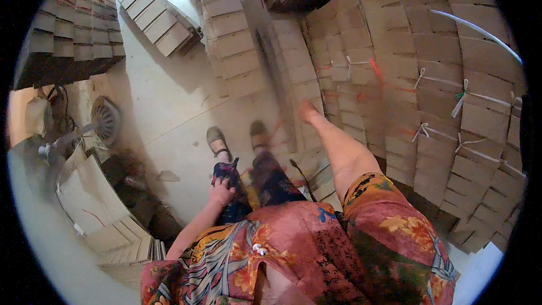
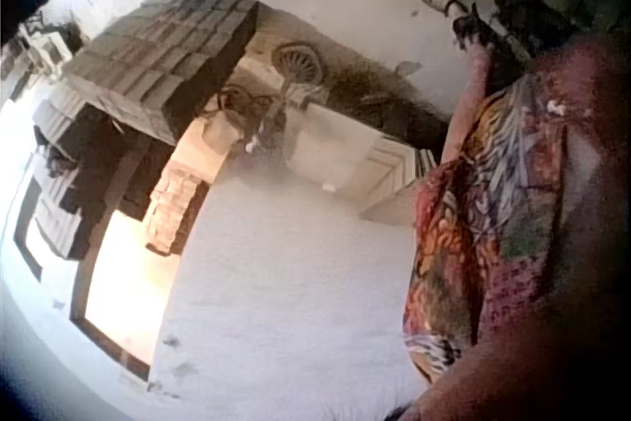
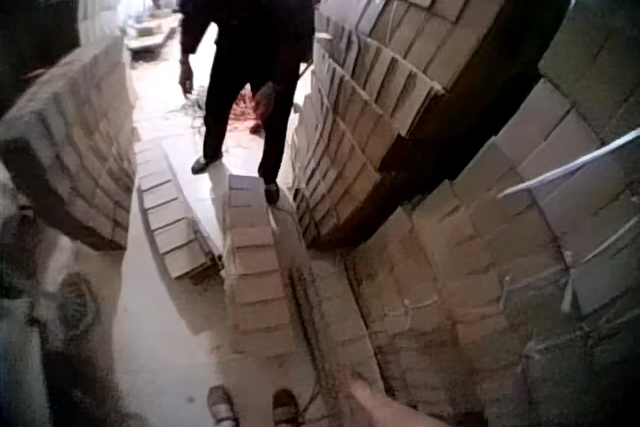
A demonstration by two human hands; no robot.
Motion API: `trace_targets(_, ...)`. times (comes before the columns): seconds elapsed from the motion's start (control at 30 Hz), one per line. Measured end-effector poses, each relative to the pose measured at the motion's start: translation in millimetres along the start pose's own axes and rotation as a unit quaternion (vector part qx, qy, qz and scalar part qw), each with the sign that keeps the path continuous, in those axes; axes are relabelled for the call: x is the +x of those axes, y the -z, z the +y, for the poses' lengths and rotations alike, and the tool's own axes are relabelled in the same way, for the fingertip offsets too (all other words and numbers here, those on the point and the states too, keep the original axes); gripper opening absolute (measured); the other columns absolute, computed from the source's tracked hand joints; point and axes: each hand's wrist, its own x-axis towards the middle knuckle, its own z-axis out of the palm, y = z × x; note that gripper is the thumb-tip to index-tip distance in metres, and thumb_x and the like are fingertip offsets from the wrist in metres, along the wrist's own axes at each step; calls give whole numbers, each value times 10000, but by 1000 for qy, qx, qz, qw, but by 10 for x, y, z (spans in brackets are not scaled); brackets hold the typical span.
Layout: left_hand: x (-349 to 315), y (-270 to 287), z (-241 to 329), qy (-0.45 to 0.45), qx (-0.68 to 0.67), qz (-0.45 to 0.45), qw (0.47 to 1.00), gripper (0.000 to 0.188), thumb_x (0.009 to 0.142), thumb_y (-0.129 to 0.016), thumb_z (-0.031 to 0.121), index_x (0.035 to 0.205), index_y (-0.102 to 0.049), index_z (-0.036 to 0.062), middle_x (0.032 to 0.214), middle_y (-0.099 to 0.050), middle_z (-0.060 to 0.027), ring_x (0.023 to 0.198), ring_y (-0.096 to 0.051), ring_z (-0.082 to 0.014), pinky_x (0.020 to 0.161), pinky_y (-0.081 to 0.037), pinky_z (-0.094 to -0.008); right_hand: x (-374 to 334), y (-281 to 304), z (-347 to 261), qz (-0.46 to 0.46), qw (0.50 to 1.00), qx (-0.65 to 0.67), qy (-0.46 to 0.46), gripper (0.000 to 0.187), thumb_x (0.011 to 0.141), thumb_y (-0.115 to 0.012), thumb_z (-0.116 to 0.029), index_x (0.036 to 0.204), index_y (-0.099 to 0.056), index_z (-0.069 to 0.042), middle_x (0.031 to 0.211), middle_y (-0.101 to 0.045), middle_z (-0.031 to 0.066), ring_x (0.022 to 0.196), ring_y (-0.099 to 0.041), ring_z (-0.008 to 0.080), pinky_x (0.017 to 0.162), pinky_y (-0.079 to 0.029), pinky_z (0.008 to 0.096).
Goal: The person gathers stacks of flat cardboard pieces, aligns them, and ties them into bundles using red plastic straps. They repeatedly pick up stacks, arrange them on a table, and secure them with straps.
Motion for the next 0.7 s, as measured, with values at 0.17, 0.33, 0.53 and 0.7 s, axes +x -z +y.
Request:
trace_targets(0.17,-112,-168,59,18,-39,35,998,564,801,-485,405,1293,-394,145,1376,-301,-153,1248,-306,-333,1027,-255,-411,-213,163,-201,-39,996,76,-20,145,749,-566,-45,869,-618,19,893,-623,187,723,-628,284,663,-512,349)
trace_targets(0.33,-254,-451,56,25,-62,62,996,541,812,-468,412,1281,-405,151,1385,-286,-149,1255,-295,-333,1008,-272,-427,-1153,1009,-772,-118,982,143,-42,298,815,-490,-189,1067,-514,-32,979,-589,194,731,-596,307,635,-474,419)
trace_targets(0.53,-472,-724,-216,86,-108,70,988,487,813,-467,418,1257,-437,219,1363,-314,-145,1224,-336,-356,969,-321,-460,-1022,1053,-724,-123,982,85,-118,236,806,-518,-167,973,-570,-9,876,-609,200,700,-599,285,586,-474,405)
trace_targets(0.7,-752,-882,-369,93,-191,40,976,503,807,-481,439,1242,-454,187,1324,-345,-160,1183,-376,-363,954,-332,-461,-1138,1066,-800,-147,985,37,-79,180,730,-583,-64,894,-537,-6,815,-617,177,605,-591,275,534,-483,407)
